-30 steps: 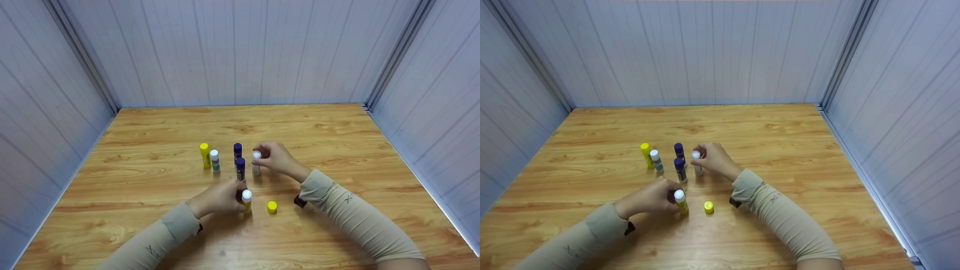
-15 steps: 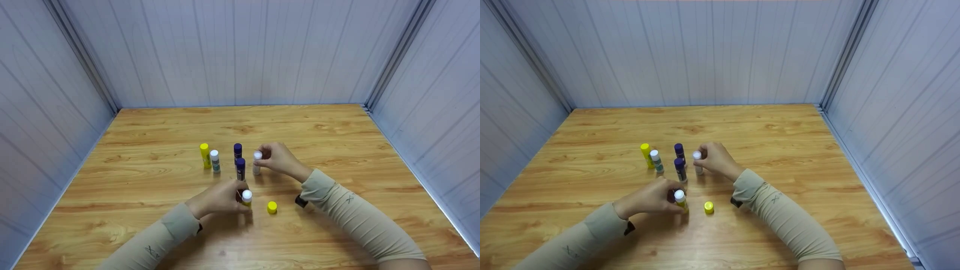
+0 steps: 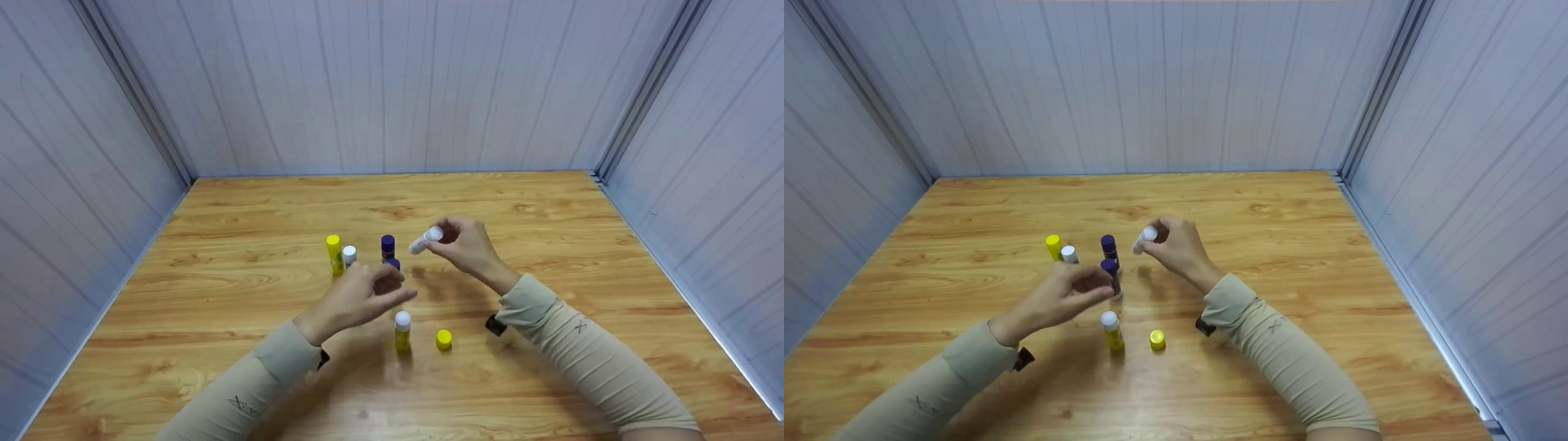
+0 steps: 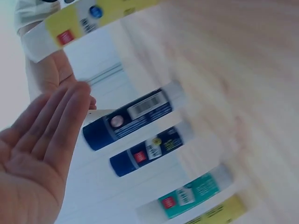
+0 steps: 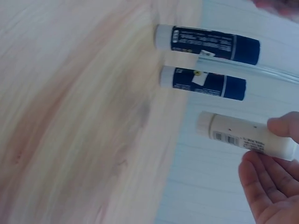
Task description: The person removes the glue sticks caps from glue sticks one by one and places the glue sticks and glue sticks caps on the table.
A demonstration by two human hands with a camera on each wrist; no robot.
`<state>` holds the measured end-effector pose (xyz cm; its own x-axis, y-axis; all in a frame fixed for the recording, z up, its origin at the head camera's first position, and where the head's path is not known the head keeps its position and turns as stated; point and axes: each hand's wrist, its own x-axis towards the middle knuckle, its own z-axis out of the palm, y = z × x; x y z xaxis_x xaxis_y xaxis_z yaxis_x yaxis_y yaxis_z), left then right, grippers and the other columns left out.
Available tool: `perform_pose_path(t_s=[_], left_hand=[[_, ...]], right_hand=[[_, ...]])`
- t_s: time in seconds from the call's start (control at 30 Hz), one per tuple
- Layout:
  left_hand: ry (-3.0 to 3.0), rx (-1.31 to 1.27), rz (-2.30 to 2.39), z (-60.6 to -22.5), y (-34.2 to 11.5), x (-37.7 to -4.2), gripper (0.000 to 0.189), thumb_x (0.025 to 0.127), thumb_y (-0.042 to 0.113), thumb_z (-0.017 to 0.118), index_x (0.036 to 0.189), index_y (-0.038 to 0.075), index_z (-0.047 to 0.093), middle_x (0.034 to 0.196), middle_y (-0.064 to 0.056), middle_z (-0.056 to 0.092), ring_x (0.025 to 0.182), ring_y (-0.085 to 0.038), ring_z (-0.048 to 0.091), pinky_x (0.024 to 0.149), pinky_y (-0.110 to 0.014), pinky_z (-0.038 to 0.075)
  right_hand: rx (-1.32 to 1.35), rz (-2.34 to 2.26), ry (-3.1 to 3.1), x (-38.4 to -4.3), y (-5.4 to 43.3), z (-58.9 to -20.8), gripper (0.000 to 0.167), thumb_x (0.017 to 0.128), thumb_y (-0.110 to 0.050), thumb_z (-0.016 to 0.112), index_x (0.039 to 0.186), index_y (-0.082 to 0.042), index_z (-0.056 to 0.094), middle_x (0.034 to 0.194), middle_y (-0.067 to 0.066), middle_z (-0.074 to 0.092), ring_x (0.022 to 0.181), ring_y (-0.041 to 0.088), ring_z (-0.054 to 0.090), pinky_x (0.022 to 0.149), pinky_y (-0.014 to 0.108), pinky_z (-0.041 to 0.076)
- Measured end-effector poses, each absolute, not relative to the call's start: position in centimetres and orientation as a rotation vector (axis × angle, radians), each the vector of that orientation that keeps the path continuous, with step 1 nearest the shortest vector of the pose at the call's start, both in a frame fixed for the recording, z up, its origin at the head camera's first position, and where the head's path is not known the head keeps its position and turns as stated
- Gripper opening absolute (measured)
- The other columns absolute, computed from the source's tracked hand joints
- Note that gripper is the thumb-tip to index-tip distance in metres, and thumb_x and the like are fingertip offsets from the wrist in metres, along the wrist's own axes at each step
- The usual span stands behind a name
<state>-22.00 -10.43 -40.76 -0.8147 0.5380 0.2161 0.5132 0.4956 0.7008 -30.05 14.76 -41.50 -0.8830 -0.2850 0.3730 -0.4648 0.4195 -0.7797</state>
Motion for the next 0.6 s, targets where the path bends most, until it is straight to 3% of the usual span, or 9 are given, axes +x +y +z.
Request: perform_pose_path(t_s=[0.2,0.33,0.47,0.6], left_hand=[[2.973,1.138,1.325,-39.4,-10.1,-22.5,0.025,0.102,0.022,0.080,0.113,0.001,0.075,0.097,-0.010,0.079,0.091,-0.024,0.078,0.085,-0.042,0.067],[3.146,1.194,1.199,-38.8,-9.8,-22.8,0.035,0.098,0.018,0.085,0.123,-0.003,0.074,0.105,-0.013,0.078,0.087,-0.024,0.073,0.079,-0.040,0.064],[3.225,1.208,1.094,-38.4,-9.2,-23.1,0.044,0.096,0.020,0.087,0.129,-0.005,0.072,0.116,-0.016,0.078,0.081,-0.019,0.068,0.072,-0.036,0.062],[3.268,1.213,1.006,-38.1,-8.8,-23.4,0.047,0.096,0.022,0.086,0.133,-0.004,0.072,0.124,-0.021,0.077,0.085,-0.024,0.074,0.073,-0.035,0.064]], right_hand=[[0.597,1.592,-2.331,-29.5,14.7,-40.7,0.024,0.091,-0.001,0.086,0.112,0.007,0.076,0.104,0.024,0.079,0.088,0.020,0.076,0.077,0.018,0.060],[0.530,1.755,-2.263,-29.1,14.7,-40.4,0.025,0.091,0.000,0.086,0.113,0.008,0.076,0.104,0.021,0.079,0.087,0.012,0.074,0.078,0.019,0.061],[0.473,1.930,-2.200,-28.9,14.8,-40.2,0.025,0.092,0.001,0.084,0.115,0.007,0.075,0.102,0.009,0.080,0.087,0.010,0.073,0.079,0.021,0.062],[0.432,2.100,-2.124,-28.5,14.9,-40.0,0.025,0.092,0.004,0.082,0.116,0.007,0.074,0.098,0.001,0.079,0.092,0.011,0.075,0.084,0.024,0.064]])
